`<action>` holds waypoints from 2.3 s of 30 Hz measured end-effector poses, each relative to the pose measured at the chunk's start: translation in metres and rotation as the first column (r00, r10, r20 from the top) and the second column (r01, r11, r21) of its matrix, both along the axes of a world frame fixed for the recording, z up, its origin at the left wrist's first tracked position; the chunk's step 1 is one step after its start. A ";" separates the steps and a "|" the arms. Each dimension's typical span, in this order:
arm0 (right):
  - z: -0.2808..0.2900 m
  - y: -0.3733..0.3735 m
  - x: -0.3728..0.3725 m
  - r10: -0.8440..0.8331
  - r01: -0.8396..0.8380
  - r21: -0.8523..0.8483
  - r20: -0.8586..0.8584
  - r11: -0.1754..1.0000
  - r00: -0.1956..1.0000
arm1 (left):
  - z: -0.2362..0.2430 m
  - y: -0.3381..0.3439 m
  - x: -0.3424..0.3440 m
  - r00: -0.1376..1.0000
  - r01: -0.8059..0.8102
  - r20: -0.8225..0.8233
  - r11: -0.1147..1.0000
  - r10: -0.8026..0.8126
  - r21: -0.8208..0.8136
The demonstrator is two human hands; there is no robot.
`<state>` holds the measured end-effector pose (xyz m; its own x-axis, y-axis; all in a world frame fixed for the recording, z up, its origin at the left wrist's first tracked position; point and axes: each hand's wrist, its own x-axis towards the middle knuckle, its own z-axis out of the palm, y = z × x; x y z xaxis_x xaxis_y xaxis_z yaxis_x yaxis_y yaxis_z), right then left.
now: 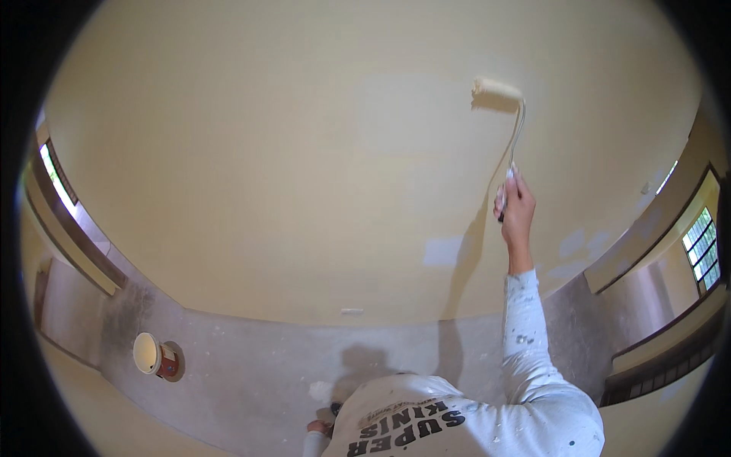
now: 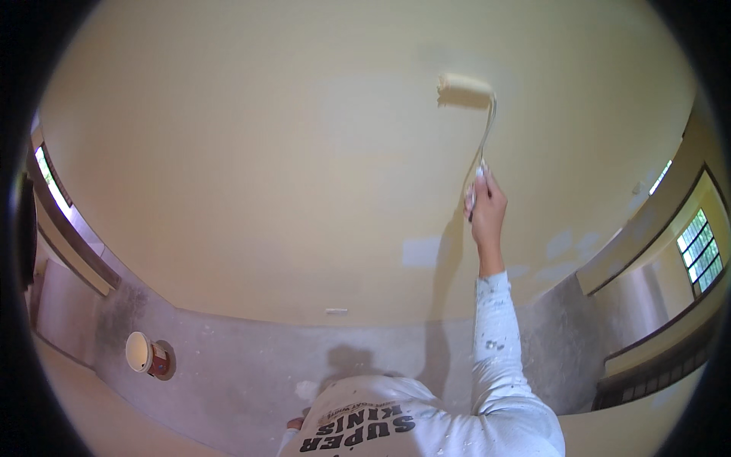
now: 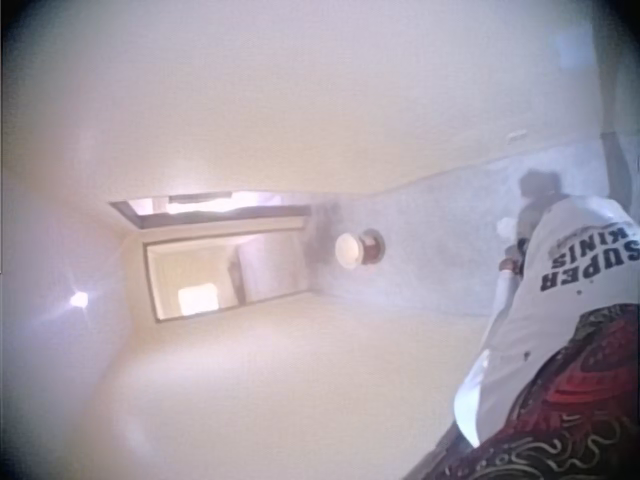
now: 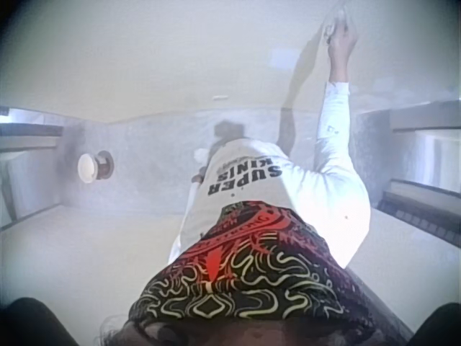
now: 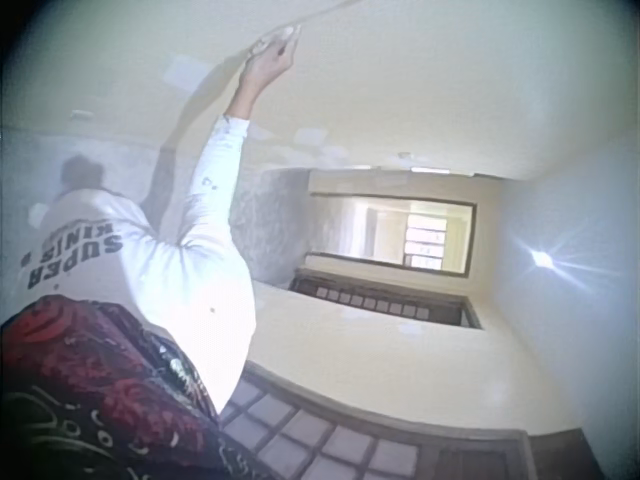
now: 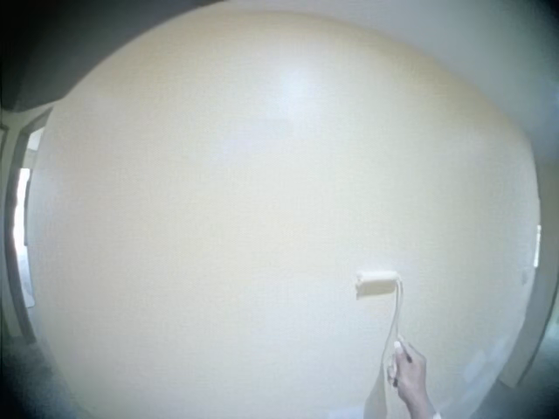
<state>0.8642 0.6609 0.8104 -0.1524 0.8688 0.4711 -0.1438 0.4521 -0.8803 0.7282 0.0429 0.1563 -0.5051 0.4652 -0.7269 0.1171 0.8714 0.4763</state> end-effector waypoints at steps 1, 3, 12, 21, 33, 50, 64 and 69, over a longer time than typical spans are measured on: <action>0.020 0.000 -0.008 0.009 -0.008 0.030 -0.019 1.000 1.000 | 0.001 -0.001 -0.001 0.816 0.490 -0.272 0.860 -0.510 -0.143; 0.050 0.006 -0.021 0.034 -0.030 0.062 -0.060 0.998 0.998 | 0.001 -0.005 -0.009 0.857 0.445 -0.203 0.878 -0.474 -0.175; -0.060 -0.018 0.008 -0.019 0.020 -0.142 0.007 0.990 1.000 | 0.023 -0.003 0.003 0.845 0.424 -0.228 0.866 -0.483 -0.264; -0.082 -0.152 -0.032 0.155 -0.188 -0.206 -0.169 0.960 0.973 | 0.020 -0.073 -0.021 0.854 0.457 -0.093 0.823 -0.512 -0.337; -0.127 -0.242 -0.068 0.720 -0.450 -0.749 0.052 0.487 0.692 | 0.066 -0.085 0.054 0.556 -0.790 0.338 0.609 0.760 -0.068; -0.014 -0.281 -0.081 0.978 -0.461 -0.887 -0.092 0.004 0.187 | 0.248 -0.022 0.400 0.730 -0.684 -0.160 0.709 0.665 -0.172; 0.086 -0.399 -0.146 0.956 -0.439 -0.898 -0.093 0.041 0.280 | 0.359 -0.168 0.309 0.871 -0.478 -0.138 0.878 0.472 -0.020; 0.107 -0.418 -0.159 0.944 -0.482 -0.870 -0.070 0.101 0.324 | 0.348 -0.233 0.195 0.846 -0.517 -0.335 0.793 0.415 -0.322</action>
<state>0.7050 0.2431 0.9179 -0.8515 0.0928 -0.5161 0.4523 -0.3677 -0.8125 0.9236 -0.1899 0.5042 -0.7638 -0.1650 -0.6241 -0.2886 0.9521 0.1014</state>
